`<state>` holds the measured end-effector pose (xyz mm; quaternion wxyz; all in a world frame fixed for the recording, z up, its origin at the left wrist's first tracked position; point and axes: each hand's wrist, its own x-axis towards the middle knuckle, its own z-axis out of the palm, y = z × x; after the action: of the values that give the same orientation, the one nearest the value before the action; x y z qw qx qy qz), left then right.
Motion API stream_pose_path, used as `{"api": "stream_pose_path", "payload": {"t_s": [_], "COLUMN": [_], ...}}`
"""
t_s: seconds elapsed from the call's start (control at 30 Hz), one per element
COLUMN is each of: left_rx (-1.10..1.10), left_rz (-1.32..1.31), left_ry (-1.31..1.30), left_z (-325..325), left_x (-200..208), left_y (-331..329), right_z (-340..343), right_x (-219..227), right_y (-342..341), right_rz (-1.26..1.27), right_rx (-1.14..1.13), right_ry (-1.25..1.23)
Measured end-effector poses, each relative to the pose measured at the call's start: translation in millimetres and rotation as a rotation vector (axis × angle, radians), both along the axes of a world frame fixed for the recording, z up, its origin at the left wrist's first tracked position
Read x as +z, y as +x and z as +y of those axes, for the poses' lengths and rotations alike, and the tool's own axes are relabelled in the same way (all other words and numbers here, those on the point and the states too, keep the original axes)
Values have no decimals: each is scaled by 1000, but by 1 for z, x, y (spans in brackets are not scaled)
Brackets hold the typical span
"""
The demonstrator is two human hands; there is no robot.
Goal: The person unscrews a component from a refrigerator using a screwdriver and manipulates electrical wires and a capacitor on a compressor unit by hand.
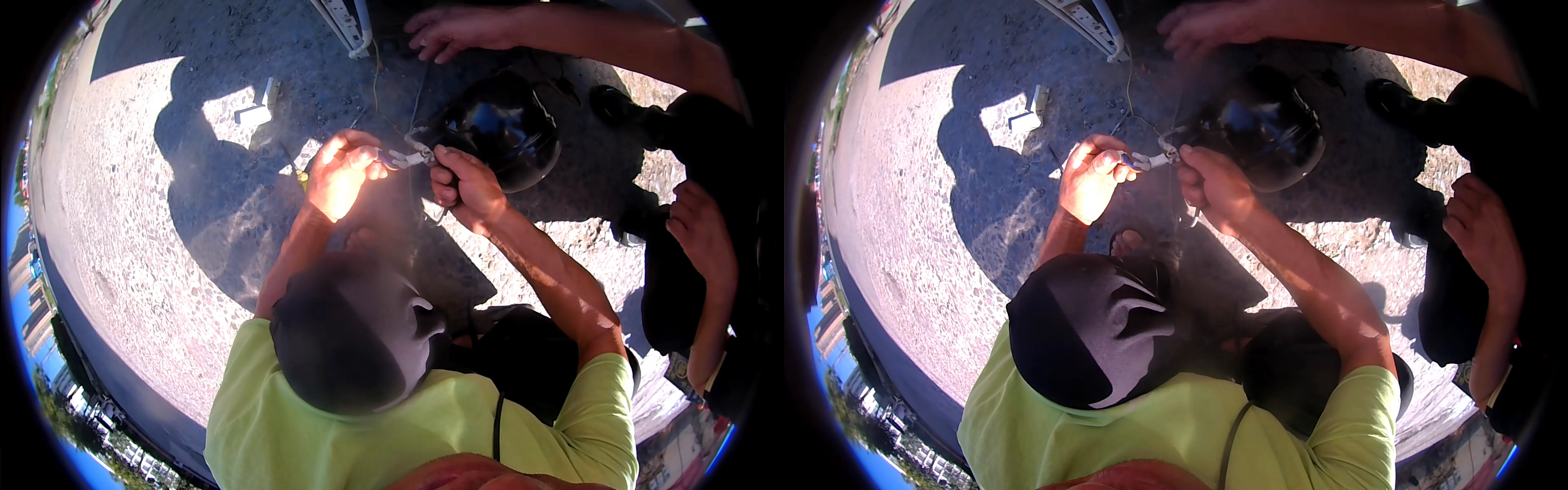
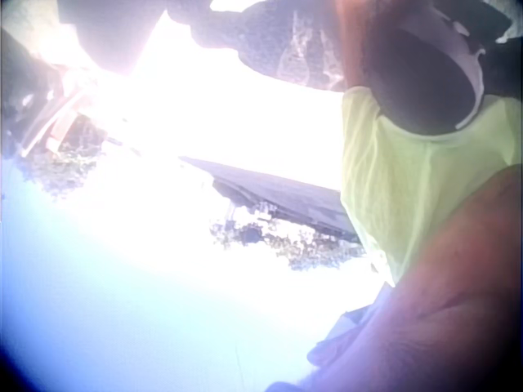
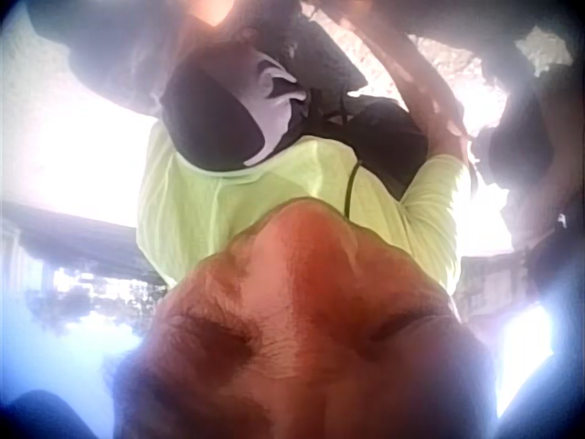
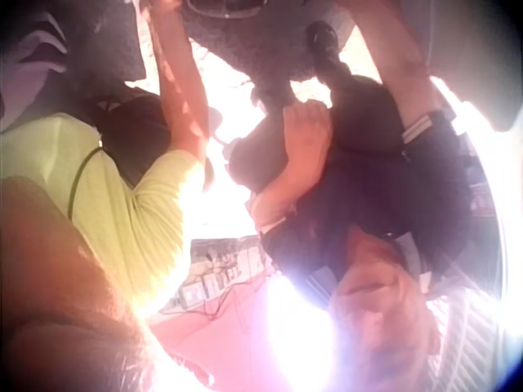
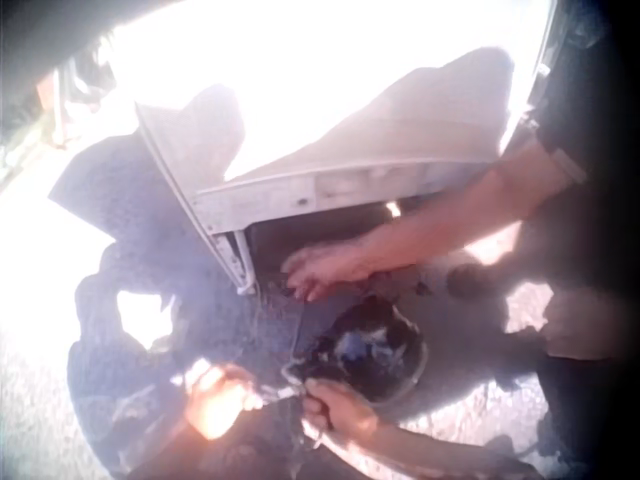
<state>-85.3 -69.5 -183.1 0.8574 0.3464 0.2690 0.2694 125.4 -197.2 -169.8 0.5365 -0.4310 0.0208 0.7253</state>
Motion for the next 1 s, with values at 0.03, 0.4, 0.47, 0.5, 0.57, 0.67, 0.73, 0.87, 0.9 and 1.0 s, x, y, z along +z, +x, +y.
{"api": "stream_pose_path", "payload": {"t_s": [0.03,0.4,0.47,0.5,0.57,0.67,0.73,0.87,0.9,1.0], "left_rx": [23,9,22,42,62,96,161,147,128,20], "left_rz": [31,108,104,117,175,310,394,560,570,616], "left_ry": [19,-24,-17,9,94,195,163,286,316,355], "left_z": [0,1,1,-1,1,9,20,44,48,47], "left_x": [0,2,1,0,-1,-2,-6,-18,-20,-15], "left_y": [0,2,2,4,5,4,8,26,32,46], "right_z": [1,0,1,1,1,1,0,-2,-1,-1], "right_x": [2,5,6,8,8,7,7,5,5,3], "right_y": [0,-3,-3,-4,-4,-5,-7,-9,-10,-9], "right_rz": [-6,-5,6,13,9,-37,-88,-102,-100,-111], "right_rx": [5,16,6,-1,-5,10,26,24,25,43], "right_ry": [-4,-2,-7,-11,-17,-29,-50,-47,-51,-23]}}
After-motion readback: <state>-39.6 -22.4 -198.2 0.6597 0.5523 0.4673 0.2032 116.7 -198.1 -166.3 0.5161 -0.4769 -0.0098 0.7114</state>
